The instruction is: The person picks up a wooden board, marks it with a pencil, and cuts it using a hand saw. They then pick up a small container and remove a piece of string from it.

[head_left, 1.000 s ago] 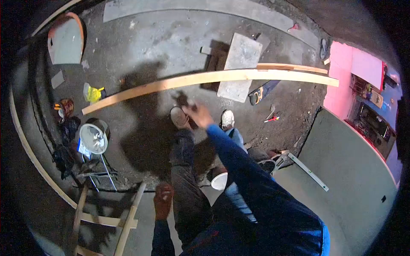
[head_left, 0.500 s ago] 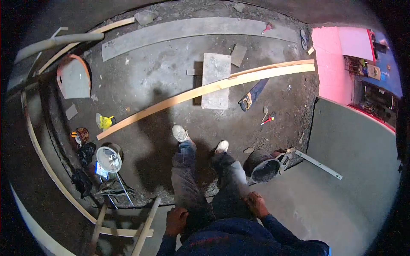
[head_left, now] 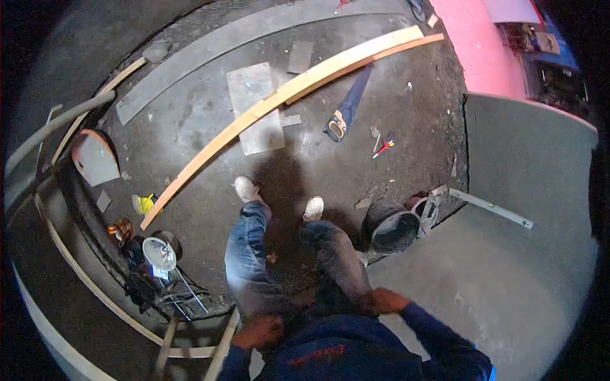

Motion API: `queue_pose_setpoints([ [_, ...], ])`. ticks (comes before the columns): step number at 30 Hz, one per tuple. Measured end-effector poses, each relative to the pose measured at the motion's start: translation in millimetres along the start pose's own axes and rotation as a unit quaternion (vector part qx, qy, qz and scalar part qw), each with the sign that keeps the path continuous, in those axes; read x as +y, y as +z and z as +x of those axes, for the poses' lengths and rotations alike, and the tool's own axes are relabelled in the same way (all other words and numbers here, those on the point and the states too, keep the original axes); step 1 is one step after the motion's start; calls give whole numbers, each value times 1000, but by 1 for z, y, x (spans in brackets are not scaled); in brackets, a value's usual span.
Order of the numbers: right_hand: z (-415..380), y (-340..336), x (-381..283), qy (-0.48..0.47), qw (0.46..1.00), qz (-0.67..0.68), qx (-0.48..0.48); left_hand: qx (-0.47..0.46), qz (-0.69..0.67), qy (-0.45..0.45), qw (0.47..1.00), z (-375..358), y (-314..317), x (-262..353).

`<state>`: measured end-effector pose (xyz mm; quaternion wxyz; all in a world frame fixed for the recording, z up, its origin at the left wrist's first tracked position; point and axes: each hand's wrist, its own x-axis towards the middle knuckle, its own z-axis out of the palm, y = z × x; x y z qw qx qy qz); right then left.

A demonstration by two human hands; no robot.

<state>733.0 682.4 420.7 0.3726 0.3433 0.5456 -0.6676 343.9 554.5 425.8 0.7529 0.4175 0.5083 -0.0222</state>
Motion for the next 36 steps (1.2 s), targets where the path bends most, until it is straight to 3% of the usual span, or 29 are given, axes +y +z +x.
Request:
queue_pose_setpoints([
  [2,46,-40,35,-3,998,-43,45,-22,21,62,998,62,-46,-3],
  [4,110,-89,78,-9,978,-65,198,162,87,148,972,126,-110,13],
  [5,132,-130,61,65,964,-76,247,290,79,163,940,157,-146,40],
  [6,162,-155,69,-17,914,-89,396,361,86,137,918,188,-176,48],
  [7,191,-182,73,15,906,-77,416,434,155,156,873,235,-205,18],
  [8,217,-209,80,-5,893,-115,435,497,132,220,829,257,-240,41],
  [9,238,-233,72,-42,883,-62,464,529,101,186,822,278,-268,42],
  [10,258,-256,62,-93,849,-51,517,574,110,231,778,294,-294,49],
  [13,301,-315,20,-155,776,68,608,605,72,223,761,318,-344,36],
  [15,318,-351,-9,-208,719,153,646,543,63,194,815,323,-370,12],
  [16,319,-368,-27,-226,695,188,656,505,76,179,841,326,-382,-6],
  [17,326,-386,-36,-239,689,181,659,515,79,188,833,328,-391,-22],
  [19,335,-405,-59,-297,644,285,644,435,157,99,881,328,-397,-47],
  [20,332,-404,-73,-294,657,355,597,417,144,45,896,330,-394,-55],
  [21,342,-411,-74,-317,655,396,560,430,139,50,890,336,-394,-63],
  [23,352,-413,-82,-382,622,387,563,326,89,-21,941,355,-394,-85],
  [27,359,-415,-74,-418,625,353,557,438,114,-21,891,351,-370,-80],
  [32,365,-411,-51,-494,640,429,404,558,137,10,818,351,-340,-95],
  [35,383,-408,-39,-536,589,461,392,634,133,79,758,359,-319,-98],
  [36,393,-415,-33,-541,579,478,379,625,138,88,763,363,-313,-97],
])
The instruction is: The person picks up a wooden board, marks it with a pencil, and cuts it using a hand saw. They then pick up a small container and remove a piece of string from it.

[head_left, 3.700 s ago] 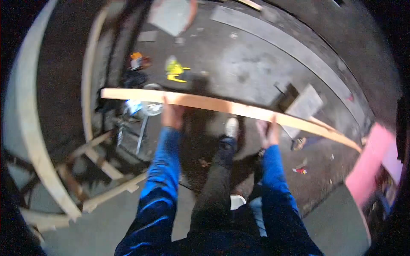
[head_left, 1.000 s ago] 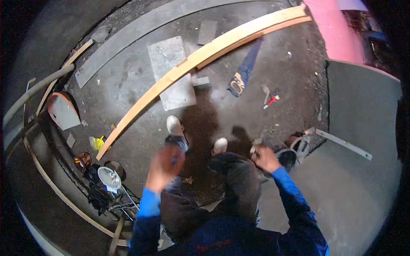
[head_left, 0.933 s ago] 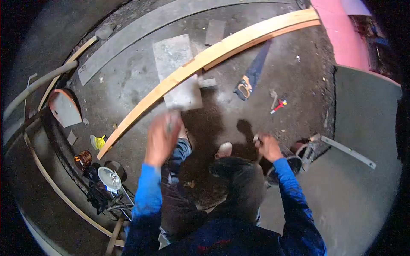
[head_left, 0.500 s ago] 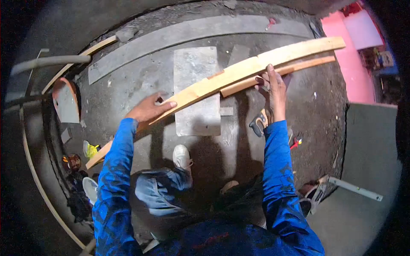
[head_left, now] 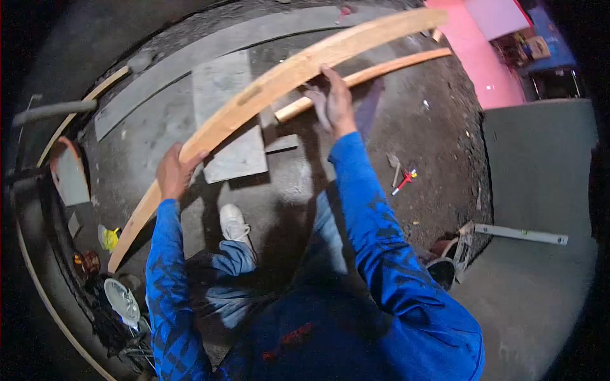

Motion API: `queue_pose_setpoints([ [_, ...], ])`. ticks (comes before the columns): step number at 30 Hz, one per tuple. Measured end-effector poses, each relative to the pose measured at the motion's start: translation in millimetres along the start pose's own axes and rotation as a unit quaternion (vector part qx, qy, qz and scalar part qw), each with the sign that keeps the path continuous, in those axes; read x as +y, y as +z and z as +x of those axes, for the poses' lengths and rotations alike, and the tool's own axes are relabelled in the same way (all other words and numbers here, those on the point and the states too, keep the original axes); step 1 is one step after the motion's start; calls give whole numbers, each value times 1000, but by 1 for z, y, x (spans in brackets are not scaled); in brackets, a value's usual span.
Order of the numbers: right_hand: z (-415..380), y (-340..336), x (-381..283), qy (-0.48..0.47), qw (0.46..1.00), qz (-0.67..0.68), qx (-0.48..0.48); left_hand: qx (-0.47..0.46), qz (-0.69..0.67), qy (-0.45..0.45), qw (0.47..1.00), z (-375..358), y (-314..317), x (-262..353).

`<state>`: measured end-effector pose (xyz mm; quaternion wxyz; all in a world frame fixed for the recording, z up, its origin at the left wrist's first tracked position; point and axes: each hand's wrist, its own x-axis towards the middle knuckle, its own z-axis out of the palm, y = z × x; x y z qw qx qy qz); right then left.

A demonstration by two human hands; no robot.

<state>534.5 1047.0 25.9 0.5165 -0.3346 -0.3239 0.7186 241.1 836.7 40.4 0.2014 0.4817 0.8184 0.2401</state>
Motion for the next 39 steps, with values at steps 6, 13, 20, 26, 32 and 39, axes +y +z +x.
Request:
queue_pose_setpoints([
  [6,-20,5,0,-6,998,53,-28,177,145,105,968,-24,27,-3],
  [13,-21,-12,-61,-257,896,-326,159,225,192,87,951,-31,33,1],
  [20,10,86,-85,-444,524,-699,-200,217,25,53,974,-29,32,-5],
  [26,18,92,-61,-304,339,-846,-279,233,130,49,963,-37,22,-1],
  [32,16,52,-48,-402,330,-825,-223,267,129,38,954,-59,39,-9],
  [39,-15,24,-50,-481,369,-773,-189,338,74,64,936,-95,67,-6],
])
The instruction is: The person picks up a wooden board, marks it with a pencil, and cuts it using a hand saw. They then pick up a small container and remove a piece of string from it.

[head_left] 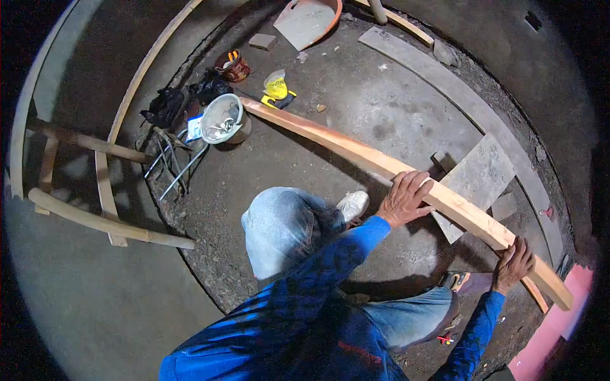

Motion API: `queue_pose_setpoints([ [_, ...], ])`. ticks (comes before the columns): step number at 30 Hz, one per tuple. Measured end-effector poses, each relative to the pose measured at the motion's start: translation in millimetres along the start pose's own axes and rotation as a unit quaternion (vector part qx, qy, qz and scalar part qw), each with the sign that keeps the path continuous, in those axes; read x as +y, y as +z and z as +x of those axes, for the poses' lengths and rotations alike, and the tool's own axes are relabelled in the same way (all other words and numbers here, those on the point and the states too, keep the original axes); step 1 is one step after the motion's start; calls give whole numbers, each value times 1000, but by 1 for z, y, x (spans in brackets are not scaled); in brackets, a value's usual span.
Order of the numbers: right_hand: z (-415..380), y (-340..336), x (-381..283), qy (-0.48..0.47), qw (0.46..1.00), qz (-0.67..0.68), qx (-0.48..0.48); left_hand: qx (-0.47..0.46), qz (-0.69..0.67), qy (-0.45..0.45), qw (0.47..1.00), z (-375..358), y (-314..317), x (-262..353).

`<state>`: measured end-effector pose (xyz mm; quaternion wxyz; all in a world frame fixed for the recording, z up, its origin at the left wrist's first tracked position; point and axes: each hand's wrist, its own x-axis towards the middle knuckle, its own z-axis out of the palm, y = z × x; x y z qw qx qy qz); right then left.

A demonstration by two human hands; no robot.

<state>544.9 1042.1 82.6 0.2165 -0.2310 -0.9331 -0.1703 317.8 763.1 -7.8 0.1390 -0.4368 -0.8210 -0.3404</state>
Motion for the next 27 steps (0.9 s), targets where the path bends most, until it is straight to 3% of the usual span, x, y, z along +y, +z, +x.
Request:
queue_pose_setpoints([
  [6,-9,4,2,17,1000,3,10,-2,13,0,1000,-5,-3,-1],
  [10,14,-1,-2,31,999,-10,-40,-16,-10,32,999,9,-8,-12],
  [12,26,5,4,42,990,-47,-125,-17,-19,46,999,22,-9,-20],
  [14,35,4,0,30,995,-25,-97,-31,-40,59,997,34,-11,-27],
  [18,45,6,-3,33,996,-9,-86,-112,-67,82,988,47,-20,-39],
  [20,49,-1,-6,53,984,-17,-169,-143,-64,87,984,50,-23,-54],
  [24,45,12,1,39,992,-25,-118,-248,-11,27,968,59,-48,-88],
  [27,55,-6,-10,64,979,-36,-189,-223,58,17,973,49,-53,-125],
])
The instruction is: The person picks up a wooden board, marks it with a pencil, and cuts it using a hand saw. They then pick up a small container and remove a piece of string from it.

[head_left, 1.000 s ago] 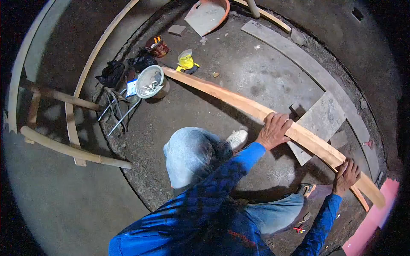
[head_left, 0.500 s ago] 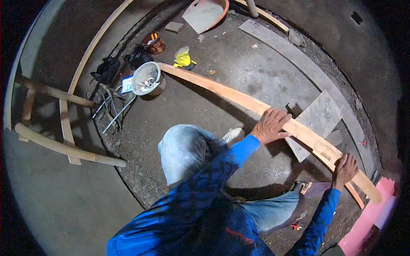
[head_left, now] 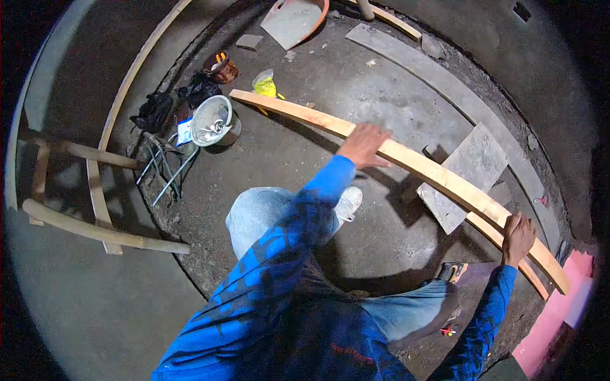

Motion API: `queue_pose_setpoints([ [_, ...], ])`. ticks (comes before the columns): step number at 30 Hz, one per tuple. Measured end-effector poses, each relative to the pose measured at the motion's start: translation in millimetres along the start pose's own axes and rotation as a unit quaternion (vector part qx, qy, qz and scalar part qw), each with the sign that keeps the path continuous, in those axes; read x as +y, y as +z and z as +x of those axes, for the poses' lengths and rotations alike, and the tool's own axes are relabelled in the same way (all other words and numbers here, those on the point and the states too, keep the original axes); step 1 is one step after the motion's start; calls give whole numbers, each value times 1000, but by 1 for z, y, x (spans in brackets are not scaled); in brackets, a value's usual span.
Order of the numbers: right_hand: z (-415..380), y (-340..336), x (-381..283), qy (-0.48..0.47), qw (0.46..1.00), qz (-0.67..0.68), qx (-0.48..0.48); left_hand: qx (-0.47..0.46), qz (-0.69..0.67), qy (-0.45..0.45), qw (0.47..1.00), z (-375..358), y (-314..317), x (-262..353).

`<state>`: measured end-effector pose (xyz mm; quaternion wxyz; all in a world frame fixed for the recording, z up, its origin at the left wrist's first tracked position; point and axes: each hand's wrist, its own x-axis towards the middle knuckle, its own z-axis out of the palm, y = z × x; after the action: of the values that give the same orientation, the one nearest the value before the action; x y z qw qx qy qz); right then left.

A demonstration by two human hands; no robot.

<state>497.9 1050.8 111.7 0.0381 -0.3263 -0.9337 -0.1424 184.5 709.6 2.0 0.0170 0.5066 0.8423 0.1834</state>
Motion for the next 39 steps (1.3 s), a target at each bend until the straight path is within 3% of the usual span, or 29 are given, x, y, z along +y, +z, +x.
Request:
queue_pose_setpoints([
  [1,1,-3,-2,13,999,-5,-33,-2,-2,1,1000,-6,4,-11],
  [3,0,9,4,-9,1000,-15,20,23,62,17,998,-13,13,-25],
  [5,2,12,5,-1,1000,24,16,-28,61,-17,998,-8,9,-21],
  [6,0,22,9,-5,997,44,65,-30,51,-19,998,-6,15,-26],
  [9,0,28,15,-33,997,21,62,-42,29,-34,998,-5,9,-12],
  [17,0,4,-4,-2,996,43,73,64,68,11,996,-16,22,-15],
  [19,-1,2,-6,-8,994,48,97,39,43,-3,998,-14,21,-12],
  [22,-1,0,-6,2,997,54,63,52,33,-3,998,-14,24,-15],
  [36,-4,-4,-5,-28,994,56,93,101,42,17,994,-17,28,-13],
  [39,-10,-13,-3,-36,993,64,89,72,29,-9,997,-14,28,-13],
])
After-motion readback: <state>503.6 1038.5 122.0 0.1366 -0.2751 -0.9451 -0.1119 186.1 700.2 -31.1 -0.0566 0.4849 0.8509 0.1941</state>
